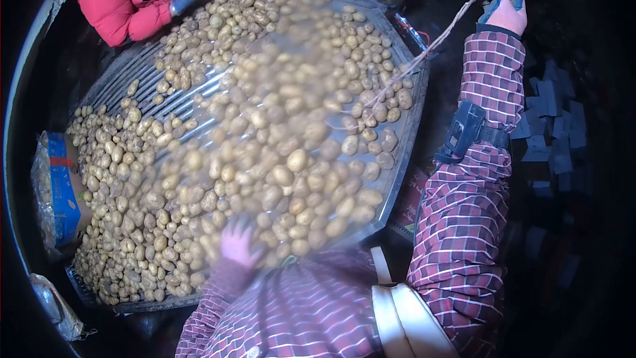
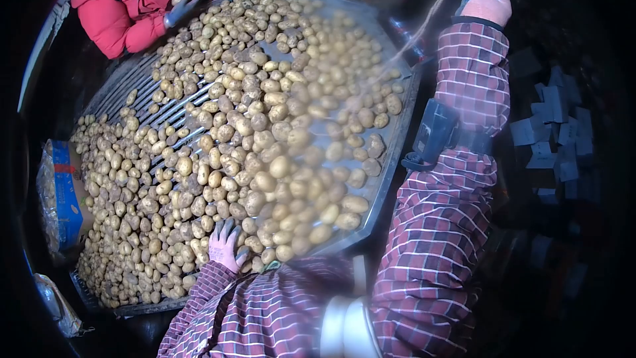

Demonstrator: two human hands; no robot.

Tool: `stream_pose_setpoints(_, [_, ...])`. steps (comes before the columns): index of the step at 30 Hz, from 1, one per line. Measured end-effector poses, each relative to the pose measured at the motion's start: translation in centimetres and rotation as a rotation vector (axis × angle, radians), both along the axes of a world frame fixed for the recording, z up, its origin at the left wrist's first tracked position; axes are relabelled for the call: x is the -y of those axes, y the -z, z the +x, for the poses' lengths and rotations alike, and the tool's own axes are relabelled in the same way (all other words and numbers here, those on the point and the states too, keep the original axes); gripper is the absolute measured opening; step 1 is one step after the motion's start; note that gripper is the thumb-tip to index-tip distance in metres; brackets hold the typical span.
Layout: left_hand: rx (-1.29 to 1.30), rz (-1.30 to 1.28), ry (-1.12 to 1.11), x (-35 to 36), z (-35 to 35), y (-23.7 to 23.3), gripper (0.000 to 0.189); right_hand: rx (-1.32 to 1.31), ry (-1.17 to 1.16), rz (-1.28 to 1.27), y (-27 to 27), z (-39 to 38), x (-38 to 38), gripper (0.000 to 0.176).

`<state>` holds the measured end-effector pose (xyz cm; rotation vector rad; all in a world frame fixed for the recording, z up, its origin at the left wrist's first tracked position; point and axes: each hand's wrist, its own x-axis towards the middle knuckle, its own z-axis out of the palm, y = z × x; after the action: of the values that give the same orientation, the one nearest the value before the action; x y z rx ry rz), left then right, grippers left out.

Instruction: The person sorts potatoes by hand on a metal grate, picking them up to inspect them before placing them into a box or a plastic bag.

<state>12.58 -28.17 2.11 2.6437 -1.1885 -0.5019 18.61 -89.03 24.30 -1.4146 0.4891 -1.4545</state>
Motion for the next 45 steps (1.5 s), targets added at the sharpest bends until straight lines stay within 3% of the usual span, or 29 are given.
stream_pose_setpoints(3, [-0.001,-0.028,-0.013,-0.1,-0.1,0.3,0.067,0.029,-0.069,0.017,1.3,0.2,0.3,0.019])
stream_pose_setpoints(5, [0.011,-0.032,-0.011,0.0,-0.1,0.1,0.067,0.002,-0.142,-0.07,6.0,1.0,1.9,0.02])
stream_pose_setpoints(7, [0.019,-0.063,-0.016,-0.2,-0.1,0.7,0.064,-0.492,0.303,-0.325,11.1,0.7,0.8,0.026])
stream_pose_setpoints(8, [0.037,-0.073,-0.026,-0.1,-0.1,0.8,0.06,-0.567,0.174,-0.237,13.5,0.7,-0.4,0.027])
stream_pose_setpoints(10, [0.036,-0.051,-0.036,-0.4,-0.1,0.5,0.06,-0.887,0.071,-0.402,23.5,-0.2,0.5,0.029])
stream_pose_setpoints(13, [-0.004,0.01,-0.034,0.0,-0.1,-0.1,0.067,-1.653,-0.342,-0.718,26.9,-1.0,-6.0,0.043])
stream_pose_setpoints(16, [-0.02,-0.009,-0.041,-0.3,-0.1,0.6,0.069,-1.37,-0.569,-0.604,23.7,1.0,-15.0,0.058])
stream_pose_setpoints(18, [-0.029,0.022,-0.039,-0.2,0.0,0.3,0.07,-1.299,-0.731,-0.626,25.8,3.3,-20.5,0.073])
stream_pose_setpoints(21, [-0.018,0.043,-0.034,-0.1,0.0,0.4,0.071,-1.604,-0.585,-0.834,24.3,6.2,-28.0,0.083])
stream_pose_setpoints(25, [-0.02,0.014,-0.036,-0.2,0.0,0.5,0.07,-1.499,-0.868,-0.688,24.8,7.2,-32.0,0.074])
stream_pose_setpoints(27, [-0.046,0.019,-0.051,0.1,0.1,0.0,0.067,-1.449,-0.923,-0.814,24.3,4.9,-33.0,0.069])
stream_pose_setpoints(29, [-0.044,-0.027,-0.053,0.1,0.3,-0.2,0.066,-1.541,-1.059,-0.873,20.7,1.4,-33.4,0.069])
stream_pose_setpoints(33, [-0.044,0.019,-0.067,0.2,0.1,0.0,0.066,-1.201,-1.007,-1.142,24.2,-3.1,-33.4,0.062])
stream_pose_setpoints(34, [-0.048,0.016,-0.067,0.0,0.1,0.2,0.067,-1.07,-1.003,-1.128,24.4,-4.2,-32.7,0.055])
stream_pose_setpoints(37, [-0.055,0.02,-0.072,-0.5,0.0,0.6,0.068,-0.971,-1.289,-0.407,24.6,-4.3,-29.1,0.046])
stream_pose_setpoints(39, [-0.053,0.034,-0.075,-0.1,0.2,0.2,0.068,-1.083,-1.094,-0.343,22.4,-1.3,-25.8,0.037])
stream_pose_setpoints(41, [-0.039,-0.008,-0.046,-0.6,0.3,0.7,0.07,-1.444,-0.886,-0.791,23.3,2.4,-23.4,0.028])
stream_pose_setpoints(43, [-0.056,-0.003,-0.059,-0.9,0.3,0.8,0.07,-1.7,-0.92,-0.879,26.8,6.1,-22.8,0.024])
stream_pose_setpoints(45, [-0.044,-0.023,-0.047,-0.9,0.4,0.8,0.069,-1.683,-0.781,-0.894,28.0,7.7,-23.3,0.025])
